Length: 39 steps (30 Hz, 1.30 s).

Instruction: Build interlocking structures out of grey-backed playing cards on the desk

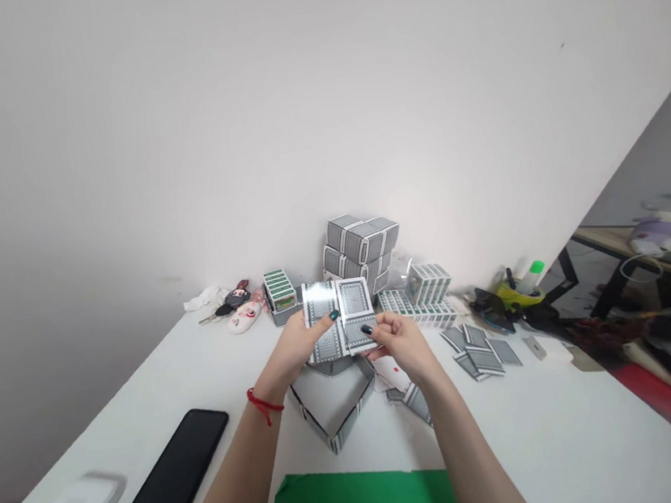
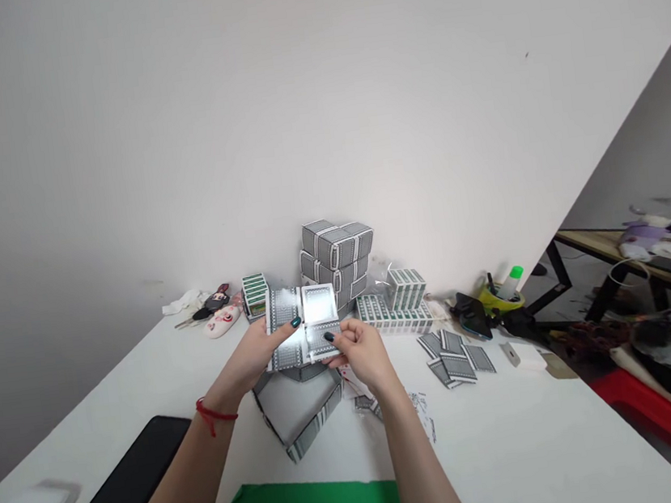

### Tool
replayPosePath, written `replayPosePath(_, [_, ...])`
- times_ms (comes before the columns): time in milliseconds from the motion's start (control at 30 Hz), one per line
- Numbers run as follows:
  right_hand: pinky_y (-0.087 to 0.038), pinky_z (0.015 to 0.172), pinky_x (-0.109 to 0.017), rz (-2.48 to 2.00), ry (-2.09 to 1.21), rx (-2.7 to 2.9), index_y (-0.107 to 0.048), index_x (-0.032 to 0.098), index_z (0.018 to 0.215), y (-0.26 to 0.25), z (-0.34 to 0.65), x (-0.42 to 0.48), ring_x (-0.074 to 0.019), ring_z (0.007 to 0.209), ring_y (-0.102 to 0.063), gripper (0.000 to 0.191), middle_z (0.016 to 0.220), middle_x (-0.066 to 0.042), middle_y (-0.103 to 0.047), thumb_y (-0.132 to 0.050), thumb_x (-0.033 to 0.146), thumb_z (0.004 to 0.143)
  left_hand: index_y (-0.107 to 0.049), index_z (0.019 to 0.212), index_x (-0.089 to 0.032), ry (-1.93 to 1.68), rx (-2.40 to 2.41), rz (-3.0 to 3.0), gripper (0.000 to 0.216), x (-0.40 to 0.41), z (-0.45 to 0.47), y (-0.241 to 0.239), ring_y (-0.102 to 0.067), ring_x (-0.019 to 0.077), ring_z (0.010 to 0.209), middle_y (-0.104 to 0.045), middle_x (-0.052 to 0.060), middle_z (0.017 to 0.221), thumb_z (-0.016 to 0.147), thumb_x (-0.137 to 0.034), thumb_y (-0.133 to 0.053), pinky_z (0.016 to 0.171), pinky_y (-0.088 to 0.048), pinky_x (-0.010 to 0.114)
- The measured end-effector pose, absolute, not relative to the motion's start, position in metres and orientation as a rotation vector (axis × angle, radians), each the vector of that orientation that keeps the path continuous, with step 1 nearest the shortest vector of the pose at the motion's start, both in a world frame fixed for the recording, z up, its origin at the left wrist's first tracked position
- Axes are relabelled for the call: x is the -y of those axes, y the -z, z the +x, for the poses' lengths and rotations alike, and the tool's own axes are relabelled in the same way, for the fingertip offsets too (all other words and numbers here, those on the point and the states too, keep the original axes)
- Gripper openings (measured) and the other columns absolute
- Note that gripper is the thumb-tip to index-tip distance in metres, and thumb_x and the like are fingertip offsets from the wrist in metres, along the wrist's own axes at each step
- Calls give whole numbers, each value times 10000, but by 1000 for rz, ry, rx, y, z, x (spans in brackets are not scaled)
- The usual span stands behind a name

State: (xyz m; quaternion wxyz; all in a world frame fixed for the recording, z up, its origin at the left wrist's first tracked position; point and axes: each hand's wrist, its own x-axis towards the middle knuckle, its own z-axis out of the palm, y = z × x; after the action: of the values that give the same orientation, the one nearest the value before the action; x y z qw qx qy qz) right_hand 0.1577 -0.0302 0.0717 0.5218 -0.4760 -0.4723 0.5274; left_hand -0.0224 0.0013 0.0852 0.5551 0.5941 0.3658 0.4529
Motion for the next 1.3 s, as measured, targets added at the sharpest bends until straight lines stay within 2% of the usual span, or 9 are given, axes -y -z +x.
replayPosePath(133, [-519,434,-237,-1117,-1285,1112,-524,175,728,-70,154,31,-153,478,-630,380,559,6,-627,-732,461,590,-608,1098,-120,-1075,-906,1410,534,-1,-20,-85,-631,258,865,-711,87,879,709,-487,-626,751,-479,345])
replayPosePath(267, [-485,389,-217,-1058,-1285,1113,-499,190,819,-72,148,34,-138,472,-620,390,635,16,-629,-691,478,639,-617,1058,-109,-1126,-931,1426,518,-2,-17,-85,-628,260,878,-692,107,976,709,-493,-619,742,-486,344])
replayPosePath(467, [-406,395,-175,-905,-1174,885,-518,208,845,-72,133,33,-67,415,-483,337,576,61,-564,-719,375,631,-589,1101,-125,-1420,-996,1332,507,2,2,-81,-590,266,1009,-644,122,1105,724,-464,-616,865,-454,371])
replayPosePath(567, [-468,533,-208,-883,-1071,786,-551,205,822,-73,125,33,-109,629,-579,278,818,-16,-655,-656,418,677,-568,1141,-155,-1486,-948,1353,474,8,16,-76,-560,243,1072,-627,103,1145,774,-456,-568,926,-419,353])
replayPosePath(667, [-501,652,-273,-883,-1011,805,-556,238,967,-72,122,33,-168,870,-607,330,1046,-46,-643,-573,473,736,-561,1151,-168,-1457,-916,1420,452,13,24,-73,-523,239,1125,-613,98,1167,804,-456,-530,973,-378,348])
replayPosePath(833, [-488,769,-330,-947,-837,843,-491,257,1126,-63,129,28,-194,976,-587,402,1089,-56,-626,-503,480,791,-542,1170,-174,-1307,-805,1539,440,16,24,-76,-493,233,1151,-624,92,1125,807,-423,-538,1012,-334,361])
replayPosePath(967, [-427,875,-362,-1063,-668,936,-478,224,1132,-57,134,24,-211,1014,-553,394,1083,-72,-613,-478,443,805,-526,1156,-165,-1314,-745,1379,462,10,5,-83,-551,231,1048,-625,78,1100,778,-430,-561,905,-418,335])
replayPosePath(1133, [-406,880,-349,-1093,-662,1149,-514,214,998,-63,135,28,-217,951,-557,268,987,-64,-622,-484,400,808,-519,1167,-155,-1179,-686,1241,475,5,-32,-101,-612,232,894,-647,102,1019,786,-439,-537,677,-475,277])
replayPosePath(1300, [-407,875,-337,-1007,-734,1311,-511,228,1024,-66,129,33,-209,920,-550,253,999,-51,-610,-466,381,827,-510,1146,-173,-1062,-805,1247,451,13,-31,-109,-634,196,740,-668,65,921,782,-433,-563,610,-477,272])
